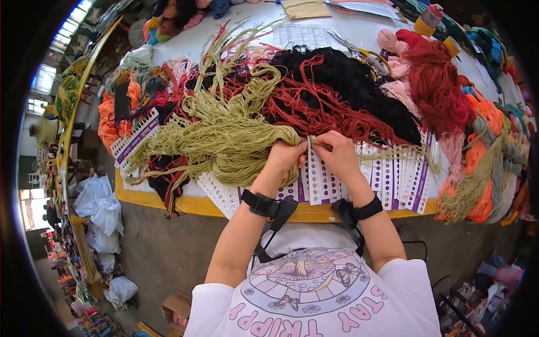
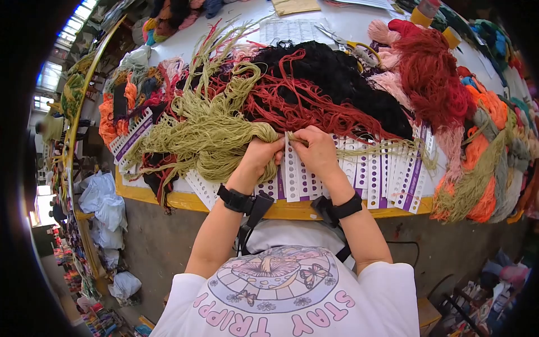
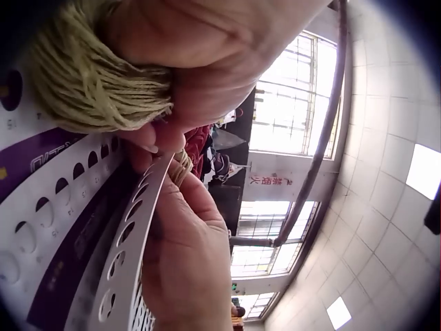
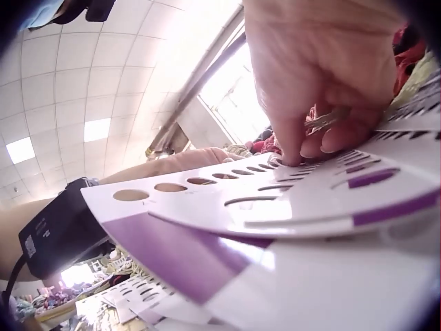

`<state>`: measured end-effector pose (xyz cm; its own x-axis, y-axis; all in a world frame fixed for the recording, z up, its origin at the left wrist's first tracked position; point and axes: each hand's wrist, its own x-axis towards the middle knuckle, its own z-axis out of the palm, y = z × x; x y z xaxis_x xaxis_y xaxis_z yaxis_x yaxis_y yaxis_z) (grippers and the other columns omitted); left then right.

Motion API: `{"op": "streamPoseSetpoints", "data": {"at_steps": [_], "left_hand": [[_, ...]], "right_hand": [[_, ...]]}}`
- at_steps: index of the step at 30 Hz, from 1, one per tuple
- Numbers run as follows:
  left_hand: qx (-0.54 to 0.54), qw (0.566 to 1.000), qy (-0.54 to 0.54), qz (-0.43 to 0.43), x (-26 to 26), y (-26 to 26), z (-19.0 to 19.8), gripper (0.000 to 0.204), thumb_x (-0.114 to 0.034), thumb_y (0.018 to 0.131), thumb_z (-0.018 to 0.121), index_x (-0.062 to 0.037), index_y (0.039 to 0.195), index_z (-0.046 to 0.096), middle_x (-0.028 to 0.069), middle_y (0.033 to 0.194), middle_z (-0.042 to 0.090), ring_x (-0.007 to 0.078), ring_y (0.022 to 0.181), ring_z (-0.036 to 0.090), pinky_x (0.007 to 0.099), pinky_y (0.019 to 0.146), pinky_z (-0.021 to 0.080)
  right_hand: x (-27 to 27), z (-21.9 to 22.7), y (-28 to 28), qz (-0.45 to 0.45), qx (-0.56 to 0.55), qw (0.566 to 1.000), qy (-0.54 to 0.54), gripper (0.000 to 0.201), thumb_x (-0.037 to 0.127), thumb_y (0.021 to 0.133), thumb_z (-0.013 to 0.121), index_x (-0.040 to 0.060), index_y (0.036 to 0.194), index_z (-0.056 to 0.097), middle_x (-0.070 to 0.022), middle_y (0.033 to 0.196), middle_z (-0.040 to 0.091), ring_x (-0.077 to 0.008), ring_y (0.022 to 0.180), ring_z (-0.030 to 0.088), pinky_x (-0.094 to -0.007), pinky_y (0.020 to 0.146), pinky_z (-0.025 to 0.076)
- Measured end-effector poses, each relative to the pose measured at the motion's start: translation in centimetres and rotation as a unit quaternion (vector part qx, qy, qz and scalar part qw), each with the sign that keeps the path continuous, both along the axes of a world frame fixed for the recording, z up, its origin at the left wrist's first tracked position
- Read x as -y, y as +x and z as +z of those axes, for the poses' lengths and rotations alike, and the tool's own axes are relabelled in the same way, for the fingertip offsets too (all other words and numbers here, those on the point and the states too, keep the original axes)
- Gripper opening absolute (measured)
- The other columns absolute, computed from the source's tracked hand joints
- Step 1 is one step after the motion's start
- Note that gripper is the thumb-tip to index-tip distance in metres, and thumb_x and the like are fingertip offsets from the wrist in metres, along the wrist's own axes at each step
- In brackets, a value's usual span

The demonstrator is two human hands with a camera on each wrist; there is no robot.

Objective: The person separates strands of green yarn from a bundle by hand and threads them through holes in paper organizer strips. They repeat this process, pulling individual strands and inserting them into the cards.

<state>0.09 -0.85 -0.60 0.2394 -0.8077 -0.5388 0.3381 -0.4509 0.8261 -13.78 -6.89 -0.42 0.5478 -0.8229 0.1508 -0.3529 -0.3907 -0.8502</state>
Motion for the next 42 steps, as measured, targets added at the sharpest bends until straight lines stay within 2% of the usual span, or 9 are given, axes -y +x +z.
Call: {"op": "streamPoseSetpoints", "data": {"at_steps": [7,14,18,20,22,25,30,32,42], "left_hand": [[0.311,0.942,-0.119,0.038,-0.1,0.2,-1.0,0.009,-0.011,0.077,0.056,-0.0035,0.073,0.057,0.0010,0.058,0.051,0.0072,0.046,0.046,0.0229,0.042,0.038],[-0.419,0.907,-0.038,0.026,-1.0,4.0,1.1,0.011,-0.014,0.080,0.054,-0.0049,0.083,0.058,-0.0007,0.067,0.053,0.0050,0.042,0.033,0.0192,0.040,0.031],[-0.077,0.981,-0.110,-0.139,-0.9,1.4,1.1,0.009,-0.015,0.081,0.055,-0.0071,0.082,0.051,-0.0007,0.066,0.048,0.0060,0.047,0.039,0.0198,0.044,0.035],[0.347,0.872,-0.258,-0.228,-0.3,0.6,0.3,0.012,-0.014,0.078,0.059,-0.0060,0.072,0.053,0.0002,0.060,0.047,0.0120,0.064,0.048,0.0277,0.063,0.040],[0.395,0.865,-0.192,-0.241,0.2,1.3,0.1,0.012,-0.017,0.077,0.060,-0.0073,0.073,0.054,0.0007,0.060,0.048,0.0118,0.060,0.046,0.0276,0.059,0.040],[0.112,0.994,-0.004,0.001,-0.4,7.9,4.9,0.012,-0.022,0.077,0.062,-0.0106,0.076,0.059,-0.0026,0.065,0.054,0.0073,0.053,0.046,0.0234,0.047,0.038],[-0.043,0.987,-0.093,0.127,-4.4,27.1,7.8,0.015,-0.020,0.081,0.059,-0.0056,0.086,0.060,0.0010,0.069,0.058,0.0063,0.049,0.047,0.0185,0.044,0.039],[0.164,0.962,-0.003,0.218,-5.8,27.6,8.4,0.021,-0.024,0.082,0.057,-0.0045,0.090,0.060,0.0037,0.078,0.060,0.0093,0.059,0.052,0.0221,0.052,0.043],[-0.114,0.968,-0.192,-0.112,-3.6,4.0,8.8,0.056,-0.042,0.091,0.035,0.0041,0.121,0.044,0.0139,0.120,0.048,0.0172,0.105,0.049,0.0277,0.086,0.041]], "right_hand": [[-0.1,-0.9,-0.1,-0.046,-0.032,0.998,-0.012,0.015,0.011,0.070,0.065,0.0021,0.082,0.064,-0.0086,0.074,0.059,-0.0194,0.067,0.058,-0.0283,0.060,0.044],[-0.9,0.7,0.4,-0.053,-0.095,0.994,-0.025,0.021,0.023,0.078,0.058,0.0038,0.070,0.056,-0.0111,0.073,0.054,-0.0293,0.071,0.056,-0.0366,0.061,0.043],[-0.6,0.2,0.2,-0.066,-0.053,0.996,0.017,0.025,0.026,0.081,0.056,0.0045,0.069,0.053,-0.0098,0.072,0.052,-0.0276,0.067,0.055,-0.0352,0.059,0.043],[-0.9,-0.2,0.4,-0.085,-0.074,0.993,0.025,0.024,0.027,0.081,0.057,0.0051,0.073,0.054,-0.0089,0.072,0.051,-0.0262,0.065,0.054,-0.0338,0.058,0.043],[-1.2,-0.5,0.9,-0.103,-0.039,0.994,-0.004,0.023,0.029,0.077,0.061,0.0068,0.082,0.056,-0.0077,0.074,0.052,-0.0247,0.065,0.055,-0.0329,0.058,0.044],[-1.8,0.5,0.8,-0.103,-0.078,0.991,-0.016,0.039,0.027,0.069,0.069,0.0080,0.100,0.054,-0.0043,0.078,0.052,-0.0173,0.063,0.054,-0.0286,0.059,0.045],[-1.8,0.7,0.9,-0.088,-0.155,0.984,-0.017,0.059,0.026,0.060,0.073,0.0117,0.112,0.049,-0.0032,0.088,0.053,-0.0209,0.077,0.057,-0.0328,0.063,0.046],[-2.0,0.7,1.0,-0.092,-0.140,0.986,-0.010,0.054,0.024,0.061,0.073,0.0113,0.109,0.052,-0.0039,0.086,0.053,-0.0209,0.075,0.057,-0.0322,0.063,0.046],[-4.1,6.2,3.7,0.011,0.216,0.910,0.354,0.019,0.018,0.079,0.063,0.0030,0.091,0.063,0.0000,0.072,0.061,-0.0043,0.061,0.055,-0.0172,0.048,0.041]]}}
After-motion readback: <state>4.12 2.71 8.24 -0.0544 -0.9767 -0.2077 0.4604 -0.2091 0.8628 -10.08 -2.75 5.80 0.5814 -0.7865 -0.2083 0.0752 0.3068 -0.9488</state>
